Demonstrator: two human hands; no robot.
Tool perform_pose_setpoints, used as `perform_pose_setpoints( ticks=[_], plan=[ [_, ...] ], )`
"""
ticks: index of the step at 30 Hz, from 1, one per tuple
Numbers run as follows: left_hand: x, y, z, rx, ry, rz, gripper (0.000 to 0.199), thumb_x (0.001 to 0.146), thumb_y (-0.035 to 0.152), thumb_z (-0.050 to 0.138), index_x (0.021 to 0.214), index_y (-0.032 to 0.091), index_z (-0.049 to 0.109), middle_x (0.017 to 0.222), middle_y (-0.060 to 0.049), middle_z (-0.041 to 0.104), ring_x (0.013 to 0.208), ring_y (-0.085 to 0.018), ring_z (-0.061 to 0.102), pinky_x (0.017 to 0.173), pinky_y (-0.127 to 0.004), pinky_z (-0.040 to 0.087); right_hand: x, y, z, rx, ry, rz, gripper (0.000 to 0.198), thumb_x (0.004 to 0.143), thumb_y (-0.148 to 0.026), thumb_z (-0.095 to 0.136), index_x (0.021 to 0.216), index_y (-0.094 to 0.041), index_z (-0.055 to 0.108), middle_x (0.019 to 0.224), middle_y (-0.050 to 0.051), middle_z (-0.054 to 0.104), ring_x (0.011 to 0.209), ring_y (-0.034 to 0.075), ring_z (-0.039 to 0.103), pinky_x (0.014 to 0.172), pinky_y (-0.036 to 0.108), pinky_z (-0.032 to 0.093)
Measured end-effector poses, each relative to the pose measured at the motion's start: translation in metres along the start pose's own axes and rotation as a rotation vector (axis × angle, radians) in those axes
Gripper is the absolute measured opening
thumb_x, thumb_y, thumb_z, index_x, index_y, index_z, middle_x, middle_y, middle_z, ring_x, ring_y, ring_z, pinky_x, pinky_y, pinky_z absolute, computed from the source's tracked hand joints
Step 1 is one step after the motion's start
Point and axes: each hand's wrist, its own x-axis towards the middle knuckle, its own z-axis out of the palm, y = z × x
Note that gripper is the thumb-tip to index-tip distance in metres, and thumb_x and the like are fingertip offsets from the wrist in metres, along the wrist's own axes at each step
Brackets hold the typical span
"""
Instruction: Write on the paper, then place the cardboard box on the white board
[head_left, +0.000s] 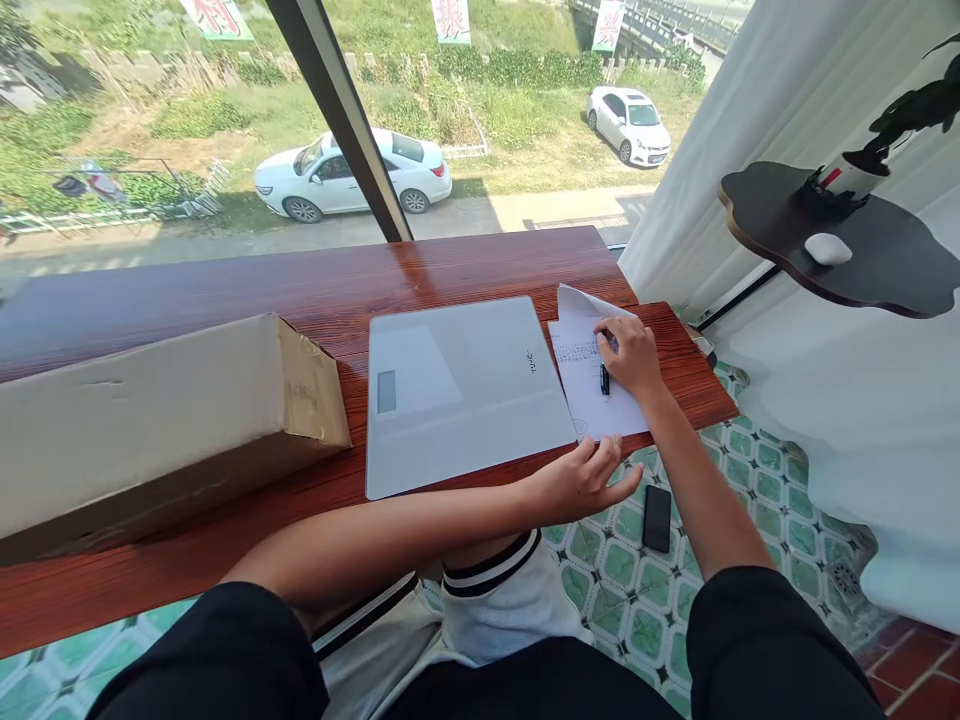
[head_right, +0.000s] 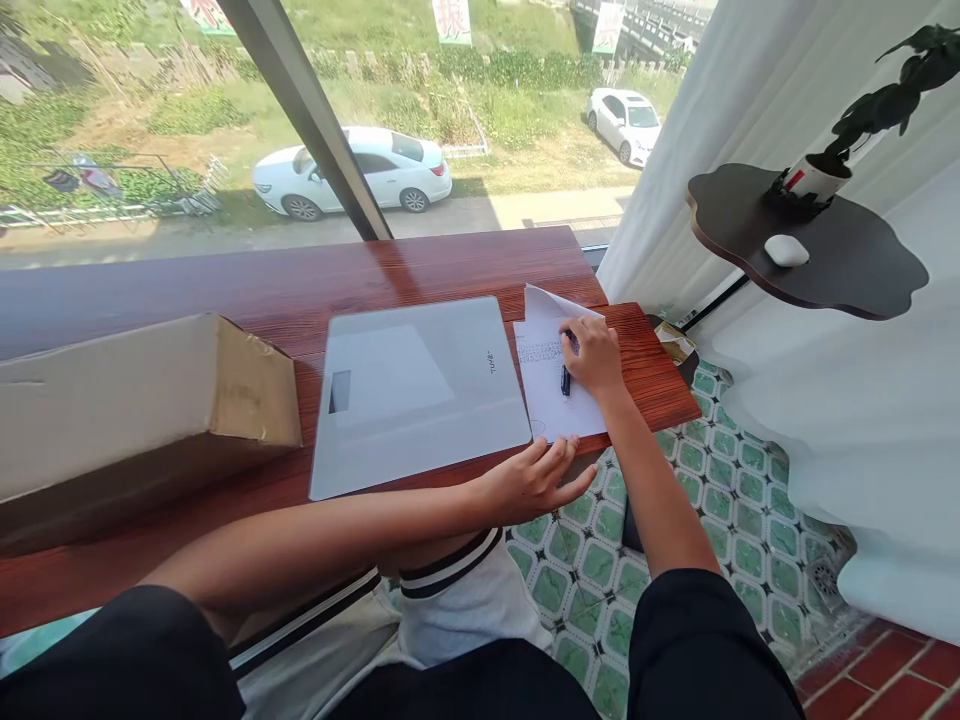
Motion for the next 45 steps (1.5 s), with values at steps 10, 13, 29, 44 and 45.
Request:
perform_pose_setpoints(
  ticks=[10,13,29,44,45],
  plan=[
    [-0.008,-0.007,-0.004,0.035,0.040,0.142,0.044,0.100,0.026,0.047,0.143,0.019,0.050,0.134,-0.017,0.067,0.117,-0.024,0.065,0.100,-0.042,0.050,0.001,0.003,0.001,-0.007,0.179,0.078,0.028,0.100,-0.032,0.038,0.093,-0.019,0.061,0.092,0.007,0.068,0.092,0.023,0.055,0.084,0.036,0.032],
    [-0.022,-0.011,-0.019,0.000,0.049,0.152,0.045,0.099,0.027,0.051,0.144,0.019,0.051,0.132,-0.014,0.067,0.119,-0.022,0.063,0.108,-0.043,0.046,0.002,0.005,0.002,-0.043,0.217,0.070,0.031,0.101,-0.033,0.034,0.087,-0.019,0.058,0.089,0.008,0.066,0.089,0.024,0.053,0.081,0.037,0.031],
    [-0.204,-0.050,-0.101,0.299,0.184,-0.442,0.043,0.077,0.012,0.065,0.116,0.029,0.064,0.080,0.002,0.066,0.082,-0.013,0.060,0.087,-0.033,0.046,0.001,0.011,0.006,-0.105,0.234,0.017,0.028,0.100,-0.031,0.032,0.079,-0.019,0.046,0.084,0.010,0.062,0.083,0.023,0.054,0.075,0.035,0.033],
    [-0.260,-0.061,-0.111,0.368,0.187,-0.614,0.038,0.075,0.008,0.060,0.109,0.025,0.061,0.075,0.001,0.062,0.072,-0.015,0.056,0.077,-0.032,0.043,-0.005,-0.001,-0.005,-0.381,0.087,0.111,0.037,0.101,-0.036,0.032,0.092,-0.014,0.060,0.088,0.015,0.069,0.062,0.018,0.051,0.060,0.032,0.017],
    [-0.259,-0.061,-0.109,0.361,0.200,-0.617,0.037,0.075,0.008,0.060,0.109,0.025,0.062,0.075,0.001,0.062,0.072,-0.015,0.055,0.076,-0.032,0.043,-0.005,-0.002,-0.007,-0.404,0.064,0.113,0.039,0.102,-0.036,0.031,0.094,-0.013,0.061,0.089,0.016,0.070,0.063,0.019,0.053,0.060,0.032,0.017]
  ],
)
